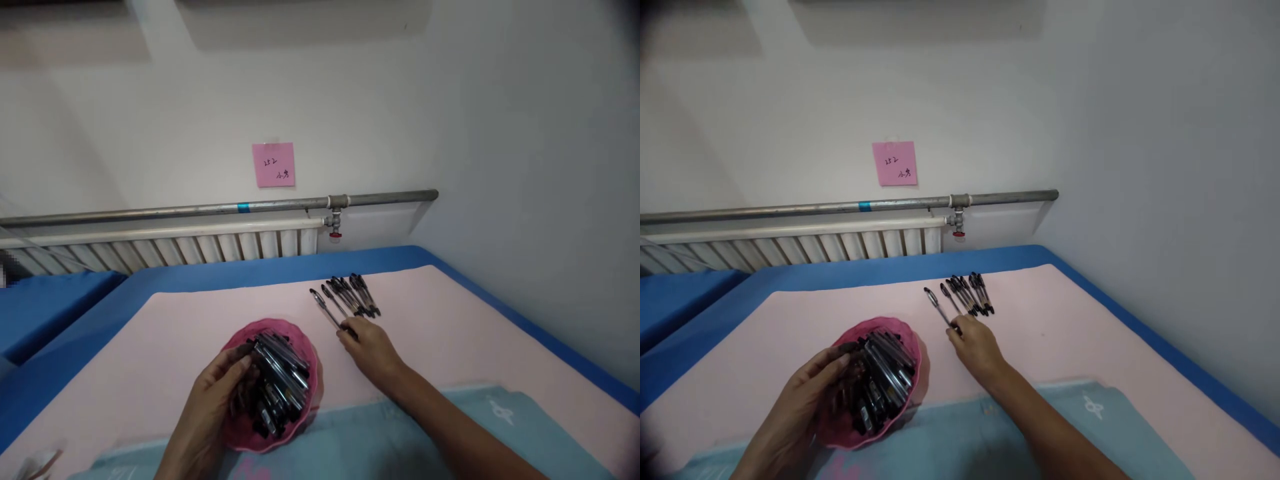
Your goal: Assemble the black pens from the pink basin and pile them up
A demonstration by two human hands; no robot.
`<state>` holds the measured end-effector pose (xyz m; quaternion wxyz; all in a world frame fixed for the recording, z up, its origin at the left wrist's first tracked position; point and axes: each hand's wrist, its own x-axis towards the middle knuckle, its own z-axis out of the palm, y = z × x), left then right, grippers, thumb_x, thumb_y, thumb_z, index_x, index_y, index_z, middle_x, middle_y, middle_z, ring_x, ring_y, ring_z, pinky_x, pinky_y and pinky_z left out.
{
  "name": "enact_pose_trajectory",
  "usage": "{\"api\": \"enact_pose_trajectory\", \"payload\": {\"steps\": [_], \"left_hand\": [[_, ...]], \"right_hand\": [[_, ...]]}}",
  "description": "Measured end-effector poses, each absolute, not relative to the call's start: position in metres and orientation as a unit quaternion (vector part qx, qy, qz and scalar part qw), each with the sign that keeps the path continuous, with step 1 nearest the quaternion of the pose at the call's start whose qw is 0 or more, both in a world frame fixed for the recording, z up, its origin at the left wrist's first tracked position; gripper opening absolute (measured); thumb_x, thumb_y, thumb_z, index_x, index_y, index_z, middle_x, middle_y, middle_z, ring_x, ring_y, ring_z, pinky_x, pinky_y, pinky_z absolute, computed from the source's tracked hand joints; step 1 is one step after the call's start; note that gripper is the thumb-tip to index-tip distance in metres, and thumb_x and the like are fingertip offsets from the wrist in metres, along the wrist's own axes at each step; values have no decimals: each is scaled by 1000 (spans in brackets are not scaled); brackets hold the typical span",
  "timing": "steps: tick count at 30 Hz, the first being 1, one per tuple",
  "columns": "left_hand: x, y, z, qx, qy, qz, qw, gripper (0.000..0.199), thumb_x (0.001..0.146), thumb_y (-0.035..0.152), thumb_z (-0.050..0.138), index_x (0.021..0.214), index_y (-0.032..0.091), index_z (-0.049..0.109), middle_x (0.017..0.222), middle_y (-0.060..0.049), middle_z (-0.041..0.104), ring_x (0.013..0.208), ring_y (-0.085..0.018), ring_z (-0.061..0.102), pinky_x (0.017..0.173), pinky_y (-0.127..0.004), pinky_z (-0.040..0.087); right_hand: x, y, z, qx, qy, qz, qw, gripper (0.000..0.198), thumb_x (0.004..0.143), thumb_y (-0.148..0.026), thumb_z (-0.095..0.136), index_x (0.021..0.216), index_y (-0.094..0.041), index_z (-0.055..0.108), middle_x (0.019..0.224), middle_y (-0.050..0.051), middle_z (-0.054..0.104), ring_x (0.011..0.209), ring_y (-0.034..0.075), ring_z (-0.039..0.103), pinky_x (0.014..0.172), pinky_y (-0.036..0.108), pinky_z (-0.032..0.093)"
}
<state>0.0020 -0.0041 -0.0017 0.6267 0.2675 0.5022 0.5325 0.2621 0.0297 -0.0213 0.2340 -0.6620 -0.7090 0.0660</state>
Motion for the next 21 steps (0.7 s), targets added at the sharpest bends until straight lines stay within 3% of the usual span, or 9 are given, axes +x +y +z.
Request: {"api": "enact_pose_trajectory", "payload": {"steps": [13, 17, 21], "left_hand": [[0, -6, 12, 258, 512, 571, 587, 30, 58, 21, 77, 85, 14, 66, 67, -2, 69, 59, -13, 63, 59, -23, 50], [-1, -5, 8, 320, 532, 561, 548, 27, 63, 29, 74, 85, 14, 67, 69, -2, 69, 62, -13, 61, 61, -24, 48], [-2, -3, -4, 422, 547, 525, 497, 25, 70, 33, 67, 88, 15, 68, 82, -5, 71, 75, -18, 63, 69, -28, 47]], "right_hand": [[272, 79, -28, -702, -699, -20, 134, 18, 87, -18, 43, 92, -16, 60, 99, 14, 64, 88, 28, 60, 69, 36, 41], [267, 69, -24, -699, -700, -39, 144, 21, 89, -18, 40, 89, -16, 61, 97, 16, 62, 86, 27, 59, 68, 37, 42], [245, 45, -16, -608, -764, -4, 216, 18, 90, -21, 42, 84, -18, 59, 91, 8, 63, 84, 20, 57, 73, 31, 42]]}}
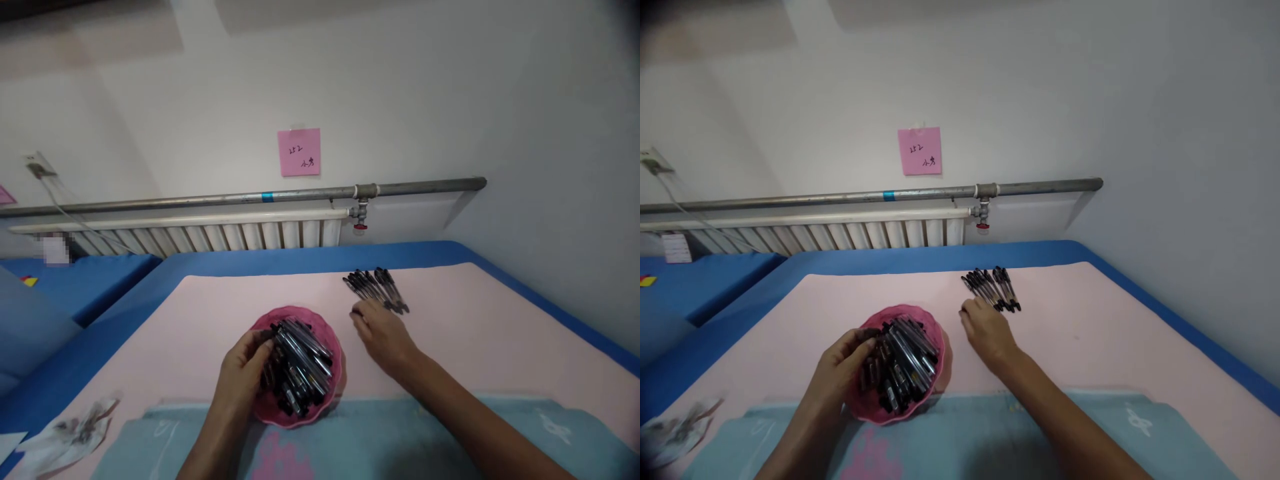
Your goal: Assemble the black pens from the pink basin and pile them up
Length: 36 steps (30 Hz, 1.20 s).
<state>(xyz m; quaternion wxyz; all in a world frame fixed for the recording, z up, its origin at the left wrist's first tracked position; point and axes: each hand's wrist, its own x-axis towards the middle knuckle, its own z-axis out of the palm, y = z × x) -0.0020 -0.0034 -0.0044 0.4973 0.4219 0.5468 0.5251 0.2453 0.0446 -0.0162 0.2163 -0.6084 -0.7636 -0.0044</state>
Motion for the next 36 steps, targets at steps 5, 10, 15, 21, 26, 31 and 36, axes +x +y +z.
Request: {"api": "enact_pose_trajectory", "payload": {"steps": [5, 10, 15, 21, 26, 31, 36], "left_hand": [[3, -5, -9, 544, 583, 453, 399, 18, 73, 26, 61, 87, 19, 71, 87, -7, 72, 83, -24, 63, 76, -34, 45], [6, -8, -8, 608, 604, 406, 317, 16, 70, 15, 62, 80, 24, 71, 82, -5, 72, 79, -25, 62, 74, -34, 42], [3, -8, -11, 629, 621, 370, 285, 17, 72, 16, 59, 83, 23, 70, 83, -7, 71, 78, -25, 62, 71, -34, 40], [0, -8, -10, 645, 633, 346, 252, 11, 75, 19, 57, 73, 23, 68, 75, -6, 68, 72, -24, 59, 66, -31, 35], [3, -11, -2, 633, 653, 328, 254, 20, 78, 30, 56, 61, 22, 63, 59, -3, 63, 57, -19, 54, 56, -27, 31], [3, -10, 0, 544, 626, 399, 391, 22, 72, 37, 63, 58, 20, 62, 53, 0, 59, 53, -16, 53, 53, -26, 35], [-6, -6, 5, 379, 575, 519, 507, 27, 67, 43, 68, 64, 18, 60, 53, 2, 58, 50, -14, 52, 51, -24, 40]], "right_hand": [[204, 17, -2, -451, -865, 61, 213, 13, 88, -17, 47, 85, -19, 60, 84, 5, 65, 81, 19, 53, 77, 33, 37], [183, 15, 3, -455, -877, 52, 147, 10, 84, -16, 49, 84, -19, 59, 84, 6, 65, 81, 22, 51, 76, 36, 33], [181, 13, 4, -450, -875, 103, 148, 10, 80, -12, 49, 78, -20, 56, 79, 4, 64, 78, 20, 52, 74, 34, 32], [179, 6, 4, -431, -884, 115, 140, 12, 78, -10, 50, 73, -20, 54, 76, 3, 65, 73, 20, 52, 71, 34, 31], [175, -4, -5, -440, -868, 90, 213, 7, 81, -16, 52, 78, -21, 56, 76, 3, 63, 74, 20, 51, 72, 35, 33], [167, -16, -4, -403, -867, 106, 272, 7, 85, -21, 52, 88, -21, 58, 84, 4, 65, 81, 21, 52, 75, 35, 35], [170, 1, 4, -446, -850, 105, 259, 15, 88, -19, 46, 94, -21, 59, 88, 5, 67, 81, 21, 55, 75, 36, 37]]}}
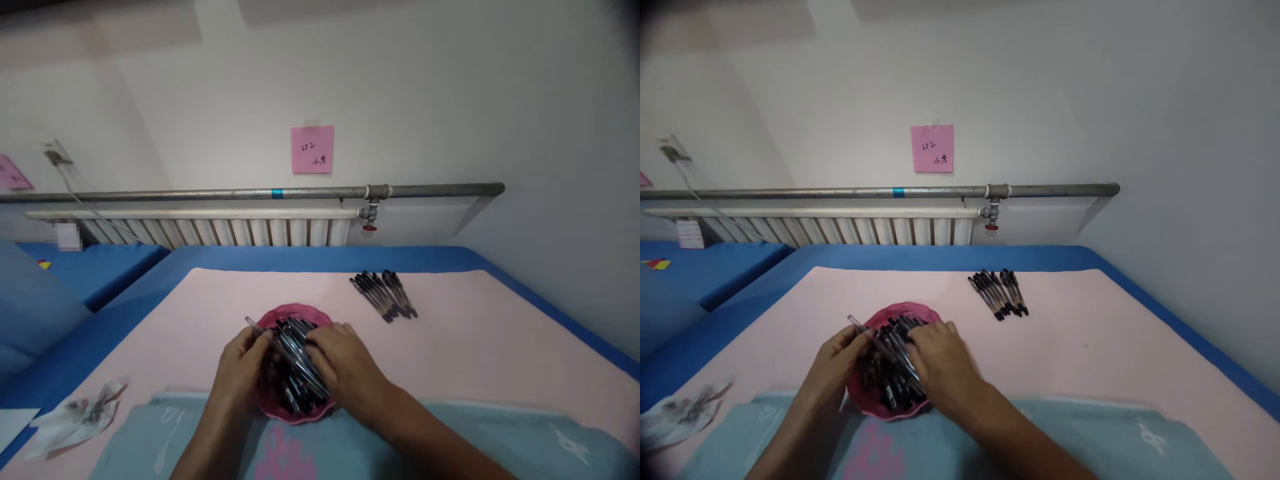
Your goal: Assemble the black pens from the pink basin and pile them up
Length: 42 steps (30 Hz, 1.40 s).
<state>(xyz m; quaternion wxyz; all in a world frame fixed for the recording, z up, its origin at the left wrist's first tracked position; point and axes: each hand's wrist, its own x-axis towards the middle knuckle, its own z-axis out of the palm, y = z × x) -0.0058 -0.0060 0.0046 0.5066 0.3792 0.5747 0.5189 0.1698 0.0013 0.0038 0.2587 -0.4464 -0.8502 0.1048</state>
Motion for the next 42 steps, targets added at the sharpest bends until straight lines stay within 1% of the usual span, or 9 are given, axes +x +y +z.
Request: {"api": "enact_pose_trajectory", "payload": {"steps": [3, 7, 13, 18, 25, 29, 33, 38, 42], "left_hand": [[-11, -4, 8, 385, 579, 531, 485, 29, 66, 44, 69, 65, 16, 62, 55, 1, 59, 52, -14, 53, 52, -24, 42], [-14, -3, 5, 419, 572, 528, 468, 32, 67, 45, 69, 78, 15, 67, 64, 0, 64, 59, -15, 55, 55, -24, 43], [-18, -1, -1, 440, 580, 513, 455, 30, 70, 43, 66, 81, 16, 69, 68, -1, 66, 65, -17, 58, 60, -25, 44], [-17, -2, 3, 447, 587, 502, 452, 29, 70, 42, 65, 82, 16, 70, 67, -1, 66, 65, -17, 58, 59, -26, 44], [-15, -4, 2, 498, 576, 468, 449, 30, 76, 36, 61, 96, 17, 71, 79, -6, 71, 76, -22, 62, 68, -30, 48], [-14, -5, 2, 526, 556, 454, 457, 27, 77, 33, 60, 96, 18, 72, 87, -7, 72, 81, -23, 63, 72, -31, 48], [-13, -5, 3, 539, 547, 455, 451, 25, 78, 30, 59, 96, 20, 73, 90, -7, 73, 85, -24, 64, 76, -32, 48], [-10, -8, 5, 586, 532, 424, 441, 26, 81, 28, 55, 99, 21, 72, 98, -7, 73, 92, -25, 64, 82, -33, 48], [-6, -12, 8, 664, 507, 394, 383, 28, 83, 23, 51, 104, 21, 69, 105, -7, 71, 98, -24, 62, 87, -34, 46]], "right_hand": [[170, 15, 3, -478, -859, 57, 174, 20, 82, -10, 43, 79, -21, 59, 79, 5, 66, 75, 22, 56, 70, 36, 37], [162, 22, -3, -465, -877, 34, 118, 16, 77, -11, 46, 72, -20, 58, 76, 6, 68, 73, 24, 59, 66, 36, 39], [152, 24, -7, -479, -870, 30, 115, 9, 74, -17, 53, 71, -20, 61, 76, 7, 69, 69, 23, 61, 60, 33, 42], [149, 26, -7, -515, -844, 71, 135, 12, 66, -12, 56, 65, -22, 62, 66, 5, 67, 57, 19, 61, 48, 27, 35], [147, 29, -4, -550, -824, 99, 89, 15, 68, -12, 54, 68, -22, 66, 71, 7, 69, 64, 22, 63, 51, 29, 38], [155, 33, -5, -540, -820, 130, 141, 15, 73, -16, 52, 69, -21, 65, 72, 5, 69, 64, 20, 62, 52, 27, 39], [162, 37, 1, -516, -794, 238, 213, 19, 75, -13, 49, 64, -20, 63, 68, 2, 68, 63, 17, 61, 57, 27, 42], [166, 34, 21, -483, -633, 436, 420, 12, 80, -27, 52, 74, -20, 60, 62, -2, 62, 51, 12, 54, 49, 23, 42], [165, 28, 35, -385, -486, 558, 552, 19, 78, -37, 59, 79, -19, 53, 66, -1, 62, 47, 9, 52, 42, 20, 41]]}}
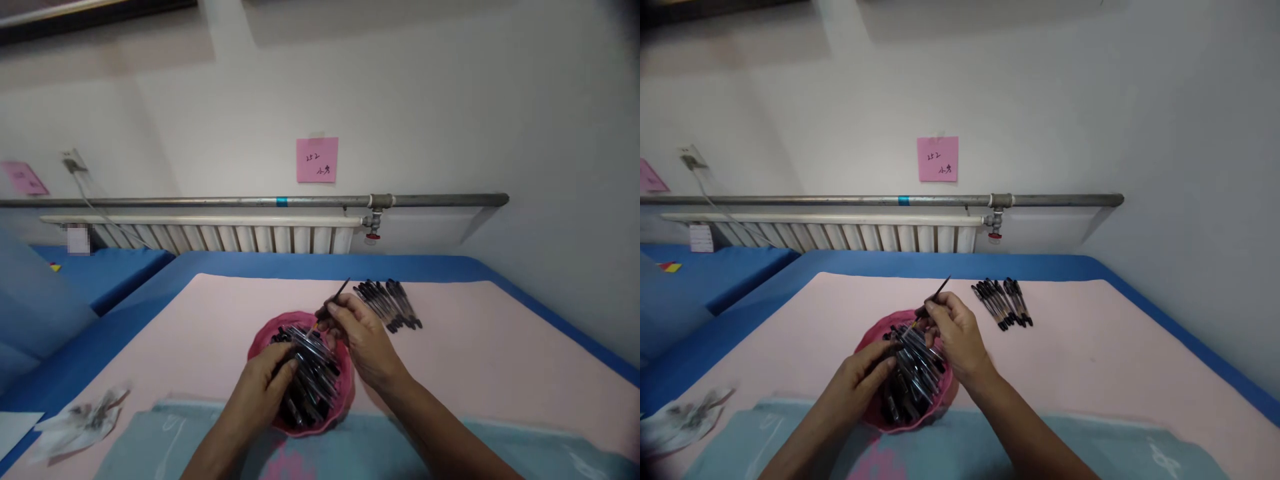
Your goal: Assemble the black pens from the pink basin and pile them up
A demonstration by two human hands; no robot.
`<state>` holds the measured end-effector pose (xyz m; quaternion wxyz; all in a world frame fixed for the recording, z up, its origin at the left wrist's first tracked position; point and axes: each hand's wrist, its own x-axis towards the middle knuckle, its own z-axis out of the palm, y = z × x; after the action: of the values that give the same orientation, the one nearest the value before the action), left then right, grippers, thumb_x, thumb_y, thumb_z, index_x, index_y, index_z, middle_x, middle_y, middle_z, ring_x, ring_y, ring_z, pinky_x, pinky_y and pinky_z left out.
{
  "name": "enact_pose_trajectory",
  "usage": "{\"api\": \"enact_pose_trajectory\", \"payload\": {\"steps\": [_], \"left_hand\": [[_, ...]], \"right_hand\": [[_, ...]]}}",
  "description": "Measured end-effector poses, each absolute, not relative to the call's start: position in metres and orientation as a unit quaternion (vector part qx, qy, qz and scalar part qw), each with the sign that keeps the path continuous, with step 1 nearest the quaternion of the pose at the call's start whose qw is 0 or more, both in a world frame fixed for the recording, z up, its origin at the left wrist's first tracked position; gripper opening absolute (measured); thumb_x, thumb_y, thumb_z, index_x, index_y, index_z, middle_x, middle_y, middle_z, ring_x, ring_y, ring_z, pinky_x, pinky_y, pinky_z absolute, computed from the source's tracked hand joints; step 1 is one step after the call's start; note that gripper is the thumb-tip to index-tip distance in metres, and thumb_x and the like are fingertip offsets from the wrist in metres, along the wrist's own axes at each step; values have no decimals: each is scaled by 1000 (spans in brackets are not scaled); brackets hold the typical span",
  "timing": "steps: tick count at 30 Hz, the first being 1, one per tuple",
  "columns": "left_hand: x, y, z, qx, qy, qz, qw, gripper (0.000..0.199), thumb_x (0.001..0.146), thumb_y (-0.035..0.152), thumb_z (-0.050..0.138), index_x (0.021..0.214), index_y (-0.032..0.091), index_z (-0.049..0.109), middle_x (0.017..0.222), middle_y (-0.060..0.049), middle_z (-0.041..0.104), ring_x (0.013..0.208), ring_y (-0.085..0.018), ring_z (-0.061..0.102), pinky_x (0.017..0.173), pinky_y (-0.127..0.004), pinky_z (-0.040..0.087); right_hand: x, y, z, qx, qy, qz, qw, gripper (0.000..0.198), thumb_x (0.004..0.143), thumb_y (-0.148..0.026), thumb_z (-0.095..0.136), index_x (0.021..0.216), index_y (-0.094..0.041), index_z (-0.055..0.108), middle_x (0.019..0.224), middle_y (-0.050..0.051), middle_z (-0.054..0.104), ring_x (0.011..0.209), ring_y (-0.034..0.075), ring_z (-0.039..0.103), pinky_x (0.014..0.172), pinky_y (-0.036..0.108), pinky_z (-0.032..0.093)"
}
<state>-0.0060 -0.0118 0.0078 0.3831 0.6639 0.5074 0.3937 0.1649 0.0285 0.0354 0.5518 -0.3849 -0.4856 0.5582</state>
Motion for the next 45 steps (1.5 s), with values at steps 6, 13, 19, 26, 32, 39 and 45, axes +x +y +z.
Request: {"api": "enact_pose_trajectory", "payload": {"steps": [6, 13, 19, 26, 32, 39, 45], "left_hand": [[-3, -14, 7, 724, 493, 361, 322, 31, 86, 21, 45, 110, 20, 65, 105, -8, 69, 99, -22, 61, 87, -36, 45], [-5, -13, 3, 723, 486, 374, 319, 31, 85, 19, 48, 110, 22, 65, 108, -8, 68, 101, -23, 61, 88, -37, 45], [-7, -12, 2, 733, 488, 360, 307, 32, 86, 20, 47, 113, 22, 65, 109, -9, 68, 101, -23, 60, 89, -37, 46], [-8, -10, 2, 736, 499, 357, 284, 33, 86, 21, 47, 112, 19, 66, 103, -11, 67, 98, -23, 61, 87, -38, 48], [-7, -12, 5, 718, 499, 369, 315, 32, 86, 24, 49, 112, 22, 67, 104, -9, 68, 98, -22, 61, 88, -36, 47], [-8, -12, 4, 642, 504, 396, 420, 34, 85, 31, 52, 116, 23, 65, 119, -7, 66, 113, -25, 56, 99, -38, 40], [-7, -11, 7, 516, 463, 449, 563, 40, 84, 35, 55, 122, 21, 60, 119, -8, 66, 108, -25, 59, 98, -39, 42]], "right_hand": [[161, 26, 35, -332, -447, 590, 585, 19, 76, -34, 64, 79, -18, 54, 78, 2, 65, 56, 11, 58, 40, 18, 43], [164, 25, 37, -343, -468, 587, 565, 16, 78, -32, 61, 79, -18, 54, 74, 1, 66, 48, 8, 55, 41, 20, 44], [167, 20, 43, -362, -517, 552, 546, 14, 83, -32, 55, 80, -18, 53, 72, 1, 66, 45, 8, 53, 45, 22, 44], [172, 21, 44, -377, -567, 514, 522, 13, 83, -32, 52, 81, -19, 52, 67, -2, 62, 44, 9, 50, 47, 23, 42], [176, 20, 47, -403, -642, 422, 498, 11, 82, -28, 54, 76, -19, 58, 65, -3, 58, 58, 11, 52, 58, 24, 43], [176, 17, 50, -415, -751, 348, 377, 12, 82, -21, 52, 80, -17, 64, 79, 1, 63, 75, 14, 57, 70, 25, 44], [189, 19, 43, -515, -847, 73, 110, 19, 78, -11, 52, 81, -16, 70, 99, 12, 64, 96, 25, 50, 83, 38, 36]]}}
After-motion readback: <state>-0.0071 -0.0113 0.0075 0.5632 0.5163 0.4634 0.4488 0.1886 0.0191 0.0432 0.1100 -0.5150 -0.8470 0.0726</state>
